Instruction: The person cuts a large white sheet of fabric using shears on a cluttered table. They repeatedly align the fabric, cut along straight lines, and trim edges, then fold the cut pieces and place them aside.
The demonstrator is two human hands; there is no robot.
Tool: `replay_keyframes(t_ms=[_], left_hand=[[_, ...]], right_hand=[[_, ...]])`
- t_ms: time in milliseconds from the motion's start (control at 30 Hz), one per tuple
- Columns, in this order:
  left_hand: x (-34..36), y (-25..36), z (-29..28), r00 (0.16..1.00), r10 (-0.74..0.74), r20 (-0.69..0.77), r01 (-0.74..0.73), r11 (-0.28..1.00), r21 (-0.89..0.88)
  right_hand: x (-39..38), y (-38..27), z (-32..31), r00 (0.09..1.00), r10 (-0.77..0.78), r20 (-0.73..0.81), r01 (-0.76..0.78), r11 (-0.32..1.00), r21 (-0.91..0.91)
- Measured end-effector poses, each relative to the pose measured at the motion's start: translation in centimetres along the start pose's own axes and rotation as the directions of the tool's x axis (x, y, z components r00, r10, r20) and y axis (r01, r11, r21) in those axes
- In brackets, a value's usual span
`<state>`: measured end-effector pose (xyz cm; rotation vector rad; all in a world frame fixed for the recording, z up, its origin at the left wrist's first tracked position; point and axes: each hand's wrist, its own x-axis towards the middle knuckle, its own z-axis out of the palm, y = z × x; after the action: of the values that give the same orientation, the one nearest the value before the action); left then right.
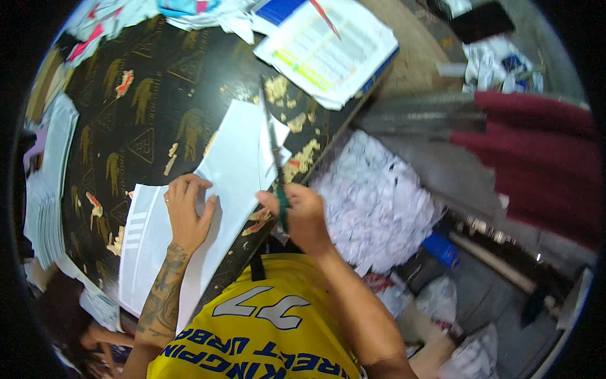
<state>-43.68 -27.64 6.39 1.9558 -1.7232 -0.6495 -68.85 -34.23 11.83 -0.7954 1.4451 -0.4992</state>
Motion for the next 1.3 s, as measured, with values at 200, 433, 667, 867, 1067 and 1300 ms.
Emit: replay_keyframes(t_ms=[200, 433, 667, 867, 1067, 1300], left_hand=[[6.4, 12.2, 4.6, 0.989, -0.135, -0.066, 0.138, 0.990, 0.031], [4.5, 22.7, 11.1, 0.837, 0.496, 0.232, -0.169, 0.636, -0.753], [-17.7, 4.2, 4.0, 0.274, -0.699, -0.660, 0.866, 0.479, -0.148], [-31.2, -7.8, 1.1, -0.166, -0.817, -0.552, 0.986, -0.121, -0.116], [-30.3, -15.7, -7.8, -0.074, -0.876, -0.477, 0.997, -0.073, -0.020], [-11.0, -1.2, -2.1, 0.634, -0.403, -0.660, 0.448, 0.887, -0.111]], right_hand=[[9.5, -10.6, -12.3, 0.867, -0.478, 0.140, 0.381, 0.454, -0.806], [19.1, -18.3, -14.5, 0.678, -0.619, 0.397, 0.498, -0.011, -0.867], [15.3, -10.6, -8.9, 0.396, -0.350, 0.849, 0.898, -0.046, -0.438], [10.4, -12.2, -9.6, 0.624, 0.329, 0.709, 0.764, -0.447, -0.465], [10.7, -14.3, -12.4, 0.708, 0.220, 0.671, 0.706, -0.198, -0.680], [17.6, -17.8, -11.6, 0.638, -0.605, 0.476, 0.568, -0.047, -0.821]])
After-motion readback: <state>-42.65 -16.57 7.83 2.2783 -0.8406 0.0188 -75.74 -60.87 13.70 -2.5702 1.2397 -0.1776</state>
